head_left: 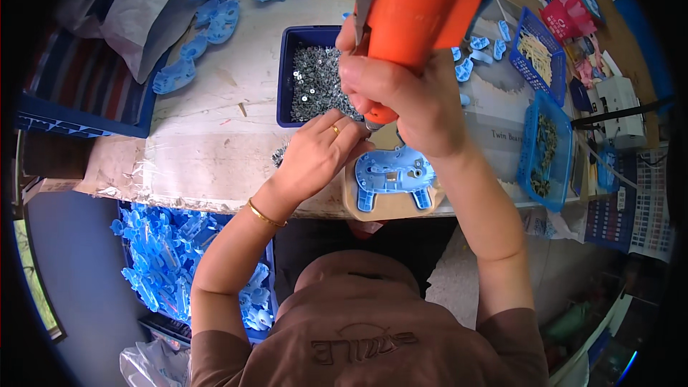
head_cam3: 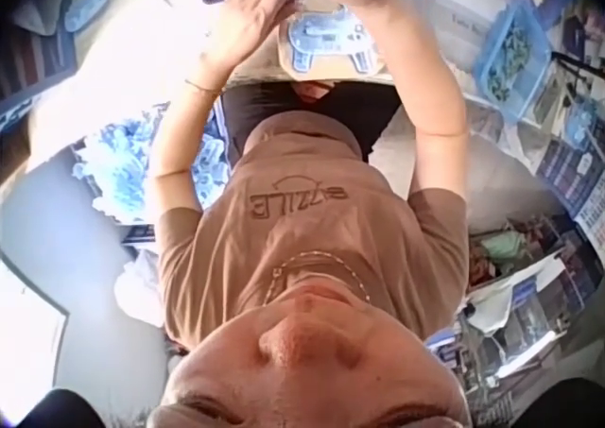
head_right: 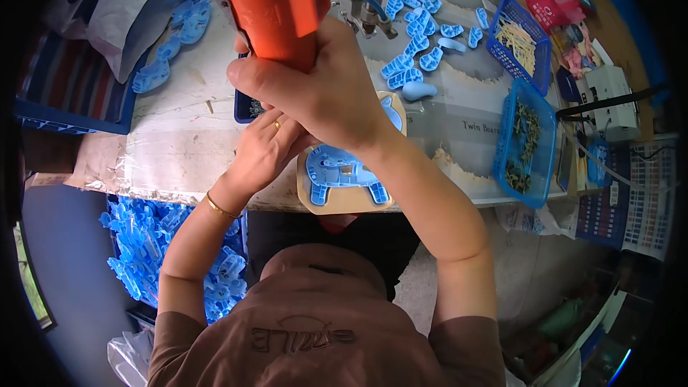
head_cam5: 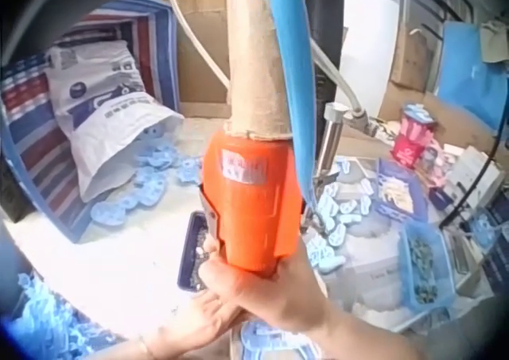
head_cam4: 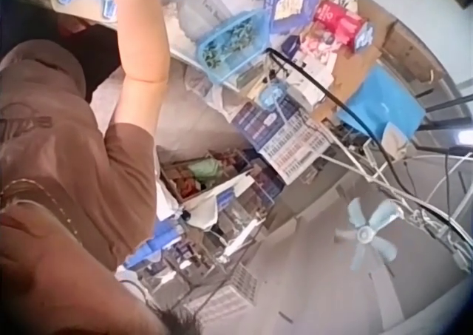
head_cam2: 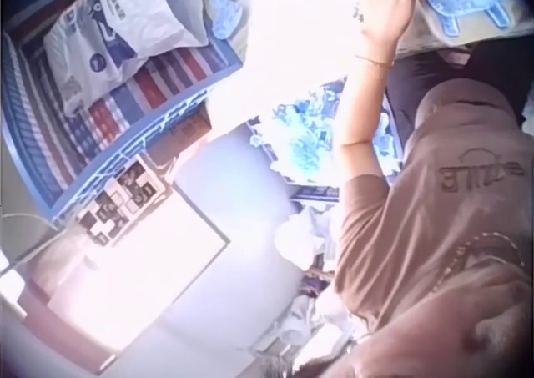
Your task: Assembling small silver studs into blue plastic toy components using a pneumatic press machine.
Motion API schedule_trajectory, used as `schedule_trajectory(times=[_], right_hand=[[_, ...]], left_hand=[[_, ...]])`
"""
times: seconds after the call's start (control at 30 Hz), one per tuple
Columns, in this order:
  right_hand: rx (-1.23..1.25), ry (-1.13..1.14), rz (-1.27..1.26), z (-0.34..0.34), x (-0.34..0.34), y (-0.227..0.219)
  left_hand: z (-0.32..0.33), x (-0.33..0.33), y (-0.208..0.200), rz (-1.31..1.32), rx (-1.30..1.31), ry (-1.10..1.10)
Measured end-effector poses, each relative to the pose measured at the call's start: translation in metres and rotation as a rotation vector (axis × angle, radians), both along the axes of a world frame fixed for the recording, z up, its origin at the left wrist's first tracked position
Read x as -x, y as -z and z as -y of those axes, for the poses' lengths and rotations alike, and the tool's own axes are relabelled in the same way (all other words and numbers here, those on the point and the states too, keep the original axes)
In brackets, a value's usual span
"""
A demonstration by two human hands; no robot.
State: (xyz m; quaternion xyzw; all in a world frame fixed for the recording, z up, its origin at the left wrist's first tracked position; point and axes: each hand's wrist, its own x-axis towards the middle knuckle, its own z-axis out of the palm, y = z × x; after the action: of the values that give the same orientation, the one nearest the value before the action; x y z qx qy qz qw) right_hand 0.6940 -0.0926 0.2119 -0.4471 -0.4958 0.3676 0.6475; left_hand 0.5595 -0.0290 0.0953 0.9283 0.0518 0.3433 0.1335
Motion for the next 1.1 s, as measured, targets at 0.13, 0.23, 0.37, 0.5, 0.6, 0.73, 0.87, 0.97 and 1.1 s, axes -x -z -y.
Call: schedule_trajectory(times=[0.13,0.23,0.37,0.5,0.6,0.73,0.87,0.97,1.1], right_hand=[[-0.038,0.041,-0.027,0.001,0.003,0.003],[-0.015,0.085,-0.021,0.004,0.005,0.004],[-0.031,0.078,-0.019,0.007,0.003,0.006],[-0.021,0.069,-0.016,0.01,0.002,0.004],[-0.02,0.063,-0.024,0.011,0.002,0.004],[-0.046,0.046,-0.043,0.011,-0.001,0.005],[-0.068,0.062,-0.044,0.012,0.001,0.004],[-0.033,0.058,-0.023,0.012,-0.001,0.006],[0.001,0.024,-0.04,0.016,-0.001,0.004]], left_hand=[[0.007,-0.002,0.0,0.071,0.15,0.041],[0.013,0.0,0.004,0.052,0.228,0.026],[0.016,-0.002,0.006,0.059,0.277,0.039],[0.016,-0.001,0.006,0.07,0.296,0.079],[0.014,0.0,0.004,0.07,0.276,0.087],[0.013,0.0,0.002,0.065,0.269,0.09],[0.014,0.0,0.003,0.059,0.277,0.11],[0.018,0.0,0.005,0.061,0.344,0.094],[0.024,0.004,0.013,0.032,0.462,0.101]])
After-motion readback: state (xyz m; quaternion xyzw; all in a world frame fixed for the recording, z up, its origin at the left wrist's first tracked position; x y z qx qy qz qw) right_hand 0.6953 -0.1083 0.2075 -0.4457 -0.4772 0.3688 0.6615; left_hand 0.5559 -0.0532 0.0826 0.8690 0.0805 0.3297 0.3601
